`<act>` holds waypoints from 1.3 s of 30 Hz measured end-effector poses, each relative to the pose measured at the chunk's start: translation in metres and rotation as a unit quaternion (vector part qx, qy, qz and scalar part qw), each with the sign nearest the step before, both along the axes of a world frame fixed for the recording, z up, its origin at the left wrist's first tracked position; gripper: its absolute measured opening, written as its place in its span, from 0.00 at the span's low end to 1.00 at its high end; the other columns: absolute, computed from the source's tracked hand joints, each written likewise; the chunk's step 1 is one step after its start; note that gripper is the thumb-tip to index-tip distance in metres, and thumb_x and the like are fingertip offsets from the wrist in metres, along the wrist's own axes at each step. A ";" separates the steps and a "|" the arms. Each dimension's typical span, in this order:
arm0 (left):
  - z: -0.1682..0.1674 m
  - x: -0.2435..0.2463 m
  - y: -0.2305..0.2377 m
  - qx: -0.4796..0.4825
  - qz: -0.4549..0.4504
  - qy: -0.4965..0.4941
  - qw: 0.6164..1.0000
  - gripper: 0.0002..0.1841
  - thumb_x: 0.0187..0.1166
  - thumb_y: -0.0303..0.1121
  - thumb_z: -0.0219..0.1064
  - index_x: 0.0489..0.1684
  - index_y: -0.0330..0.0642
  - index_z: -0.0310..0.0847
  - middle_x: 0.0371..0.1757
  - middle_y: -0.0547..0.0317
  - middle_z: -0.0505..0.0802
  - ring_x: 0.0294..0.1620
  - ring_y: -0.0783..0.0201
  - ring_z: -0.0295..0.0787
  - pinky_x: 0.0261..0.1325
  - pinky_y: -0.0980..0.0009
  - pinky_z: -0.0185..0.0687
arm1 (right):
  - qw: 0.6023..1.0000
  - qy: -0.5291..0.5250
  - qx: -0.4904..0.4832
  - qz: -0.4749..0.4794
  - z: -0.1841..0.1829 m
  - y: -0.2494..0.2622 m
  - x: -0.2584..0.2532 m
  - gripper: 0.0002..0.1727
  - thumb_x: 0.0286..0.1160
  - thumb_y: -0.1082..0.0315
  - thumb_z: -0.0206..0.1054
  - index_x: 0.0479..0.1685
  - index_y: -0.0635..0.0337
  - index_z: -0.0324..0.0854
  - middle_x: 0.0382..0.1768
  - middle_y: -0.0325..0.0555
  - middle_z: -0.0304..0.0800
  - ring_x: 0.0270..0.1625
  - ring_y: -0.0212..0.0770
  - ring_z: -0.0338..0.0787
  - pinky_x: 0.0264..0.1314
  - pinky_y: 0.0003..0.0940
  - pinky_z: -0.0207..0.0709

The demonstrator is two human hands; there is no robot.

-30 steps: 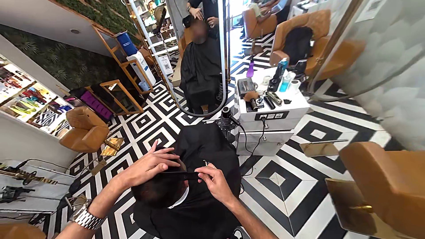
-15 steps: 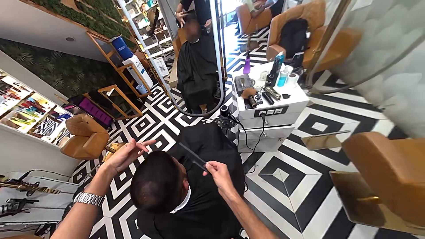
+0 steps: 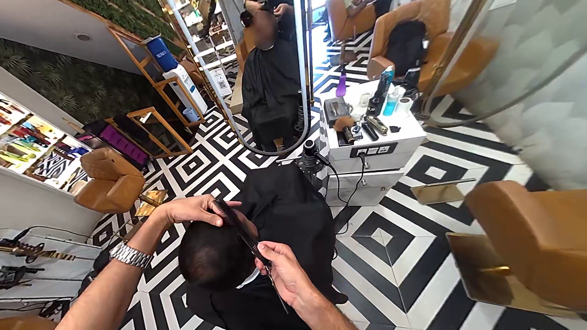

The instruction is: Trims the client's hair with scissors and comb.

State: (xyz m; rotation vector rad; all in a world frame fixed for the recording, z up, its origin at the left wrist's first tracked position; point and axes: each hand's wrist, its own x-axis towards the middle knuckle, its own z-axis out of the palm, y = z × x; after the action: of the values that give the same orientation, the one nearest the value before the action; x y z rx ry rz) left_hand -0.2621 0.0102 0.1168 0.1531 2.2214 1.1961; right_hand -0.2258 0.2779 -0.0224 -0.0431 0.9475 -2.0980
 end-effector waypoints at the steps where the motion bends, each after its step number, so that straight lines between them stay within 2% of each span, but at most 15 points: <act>1: 0.005 0.000 0.008 -0.008 -0.003 0.003 1.000 0.10 0.67 0.36 0.76 0.41 0.45 0.97 0.74 0.64 0.89 0.70 0.67 0.87 0.69 0.67 0.83 | 1.000 -0.011 -0.004 -0.001 0.003 0.003 0.000 0.15 0.90 0.68 0.56 0.42 0.68 0.86 0.27 0.44 0.86 0.28 0.31 0.82 0.32 0.24 0.76; 4: 0.009 0.000 0.017 -0.001 -0.002 0.030 1.000 0.09 0.68 0.26 0.74 0.42 0.41 0.97 0.70 0.59 0.92 0.72 0.62 0.87 0.75 0.64 0.80 | 1.000 -0.024 -0.016 -0.011 0.009 0.009 -0.002 0.15 0.90 0.68 0.57 0.41 0.68 0.86 0.28 0.46 0.86 0.28 0.33 0.82 0.33 0.25 0.76; 7: 0.002 0.001 0.014 0.021 -0.019 0.083 0.996 0.19 0.76 0.50 0.69 0.38 0.45 0.99 0.53 0.59 0.98 0.63 0.63 0.93 0.71 0.66 0.83 | 0.995 0.035 -0.012 -0.096 0.012 0.007 0.003 0.16 0.90 0.69 0.55 0.39 0.69 0.86 0.26 0.48 0.86 0.29 0.34 0.83 0.34 0.26 0.76; 8: 0.001 0.003 0.012 0.033 -0.017 0.087 0.996 0.29 0.81 0.60 0.60 0.42 0.44 0.98 0.54 0.58 0.98 0.66 0.61 0.91 0.78 0.61 0.77 | 0.988 0.101 0.011 -0.119 0.013 0.005 0.006 0.17 0.90 0.70 0.54 0.39 0.69 0.85 0.25 0.48 0.88 0.29 0.34 0.84 0.36 0.27 0.76; 9: -0.001 0.005 0.011 0.041 0.005 0.087 0.995 0.36 0.83 0.66 0.51 0.48 0.42 0.95 0.55 0.56 0.98 0.63 0.60 0.93 0.73 0.61 0.81 | 0.976 0.179 0.044 -0.115 0.014 0.005 0.009 0.16 0.90 0.70 0.54 0.39 0.69 0.86 0.24 0.47 0.89 0.29 0.35 0.86 0.36 0.29 0.78; 11: -0.003 0.006 0.011 0.049 0.054 0.037 0.997 0.36 0.89 0.59 0.41 0.70 0.41 0.85 0.61 0.51 0.95 0.59 0.58 0.94 0.65 0.61 0.87 | 0.946 0.304 0.108 -0.024 0.016 0.007 0.008 0.16 0.90 0.64 0.56 0.43 0.64 0.88 0.28 0.41 0.94 0.30 0.34 0.91 0.37 0.32 0.84; 12: -0.005 0.006 0.013 0.052 0.069 0.030 0.996 0.34 0.90 0.52 0.38 0.73 0.39 0.84 0.55 0.47 0.97 0.55 0.56 0.96 0.62 0.60 0.89 | 0.938 0.325 0.116 0.025 0.017 0.009 0.003 0.16 0.90 0.61 0.58 0.45 0.62 0.88 0.32 0.40 0.96 0.35 0.34 0.94 0.41 0.33 0.87; 13: -0.006 0.006 0.014 0.051 0.068 0.033 0.996 0.32 0.90 0.46 0.37 0.68 0.37 0.87 0.52 0.45 0.97 0.57 0.54 0.96 0.68 0.58 0.85 | 0.945 0.309 0.101 0.034 0.017 0.011 -0.004 0.15 0.88 0.62 0.60 0.48 0.62 0.88 0.38 0.42 0.97 0.39 0.36 0.95 0.46 0.36 0.88; 15: -0.009 0.005 0.011 0.041 0.040 0.071 0.996 0.33 0.87 0.39 0.35 0.44 0.36 0.95 0.55 0.48 0.97 0.74 0.51 0.86 0.90 0.50 0.58 | 0.979 0.200 0.031 0.006 0.016 0.019 -0.027 0.14 0.85 0.68 0.59 0.61 0.63 0.84 0.54 0.49 0.93 0.49 0.40 0.90 0.52 0.39 0.83; 17: -0.011 0.005 0.009 0.029 0.011 0.112 0.993 0.33 0.84 0.37 0.35 0.37 0.42 0.97 0.57 0.53 0.97 0.83 0.49 0.76 0.95 0.46 0.43 | 0.994 0.106 -0.016 0.025 0.014 0.029 -0.056 0.18 0.83 0.76 0.55 0.68 0.66 0.76 0.61 0.56 0.89 0.56 0.47 0.92 0.59 0.46 0.87; 21: -0.011 0.004 0.009 0.015 -0.014 0.135 0.991 0.33 0.83 0.36 0.34 0.38 0.45 0.98 0.57 0.55 0.97 0.86 0.49 0.72 0.96 0.46 0.39 | 0.929 0.283 0.088 0.220 0.016 0.028 -0.081 0.11 0.80 0.69 0.65 0.54 0.65 0.75 0.34 0.47 0.91 0.31 0.34 0.91 0.32 0.28 0.83; 23: -0.011 0.004 0.010 0.005 -0.019 0.144 0.989 0.33 0.81 0.34 0.35 0.37 0.45 0.97 0.56 0.56 0.98 0.85 0.50 0.73 0.97 0.46 0.39 | 0.851 0.416 0.137 0.290 0.022 0.018 -0.086 0.18 0.71 0.60 0.76 0.51 0.61 0.78 0.34 0.40 0.83 0.34 0.31 0.81 0.40 0.30 0.76; 25: -0.010 0.004 0.011 0.000 -0.013 0.144 0.990 0.32 0.80 0.34 0.35 0.36 0.46 0.98 0.58 0.56 0.97 0.86 0.51 0.72 0.97 0.46 0.39 | 0.817 0.469 0.146 0.304 0.027 0.008 -0.088 0.20 0.68 0.56 0.78 0.47 0.59 0.78 0.33 0.39 0.80 0.35 0.31 0.79 0.42 0.32 0.74; 31: -0.010 0.007 0.007 0.022 0.012 0.139 0.990 0.31 0.81 0.34 0.37 0.37 0.43 0.98 0.63 0.52 0.95 0.87 0.48 0.69 0.95 0.49 0.46 | 0.838 0.446 0.087 0.301 0.024 0.001 -0.099 0.17 0.69 0.63 0.78 0.47 0.59 0.78 0.33 0.37 0.80 0.35 0.27 0.80 0.41 0.25 0.75; 39: -0.014 0.007 0.009 0.004 0.010 0.149 0.989 0.30 0.80 0.35 0.38 0.33 0.46 0.97 0.55 0.58 0.98 0.86 0.55 0.72 0.96 0.46 0.33 | 0.840 0.447 0.089 0.293 0.032 -0.002 -0.101 0.17 0.70 0.62 0.78 0.49 0.59 0.79 0.34 0.38 0.82 0.36 0.28 0.81 0.43 0.26 0.76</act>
State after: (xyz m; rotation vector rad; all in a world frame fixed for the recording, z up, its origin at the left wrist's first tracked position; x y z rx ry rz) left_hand -0.2551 0.0190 0.1027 0.3337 2.4800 1.2605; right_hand -0.3264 0.2762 0.0095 -1.1547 1.4212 -1.3514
